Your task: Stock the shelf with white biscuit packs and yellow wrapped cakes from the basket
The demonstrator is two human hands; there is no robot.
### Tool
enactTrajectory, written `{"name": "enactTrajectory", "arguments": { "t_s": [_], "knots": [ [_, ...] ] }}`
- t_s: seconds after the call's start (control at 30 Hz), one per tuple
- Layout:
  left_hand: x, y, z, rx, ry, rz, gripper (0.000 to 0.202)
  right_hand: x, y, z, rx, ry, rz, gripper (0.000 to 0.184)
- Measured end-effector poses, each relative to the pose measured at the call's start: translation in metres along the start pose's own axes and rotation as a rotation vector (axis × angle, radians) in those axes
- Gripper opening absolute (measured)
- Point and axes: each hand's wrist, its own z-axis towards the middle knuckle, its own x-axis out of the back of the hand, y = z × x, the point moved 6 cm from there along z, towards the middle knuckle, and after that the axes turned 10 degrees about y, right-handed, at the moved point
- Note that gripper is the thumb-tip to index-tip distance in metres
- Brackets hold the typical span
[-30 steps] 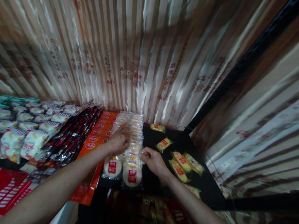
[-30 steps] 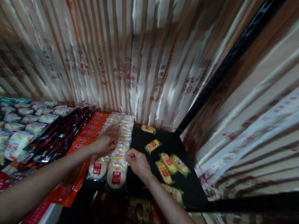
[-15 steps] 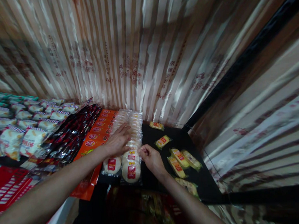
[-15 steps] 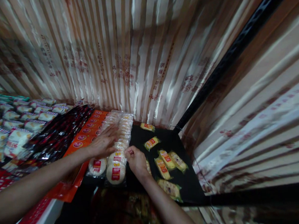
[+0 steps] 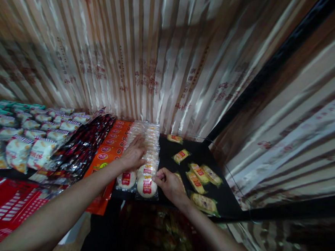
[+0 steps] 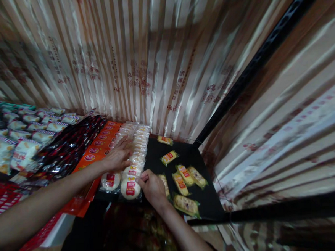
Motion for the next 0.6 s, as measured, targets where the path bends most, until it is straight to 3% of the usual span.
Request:
{"name": "enactTrajectory", "arguments": {
  "t_s": [0.43,0.53,0.6],
  "knots": [
    [0.006,0.005,-0.002,-0.045,0.076,0.035,0.012,-0.006,0.002,-0.001,0.052,0.167,0.067,0.022],
    [0.020,0.016,-0.010,-0.036,0.183,0.053,0.015,-0.006,0.002,-0.001,0.071,0.187,0.052,0.023],
    [0.029,0.030,-0.028,0.002,0.306,0.060,0.019,-0.006,0.002,-0.001,0.068,0.192,0.056,0.023]
  ]
}}
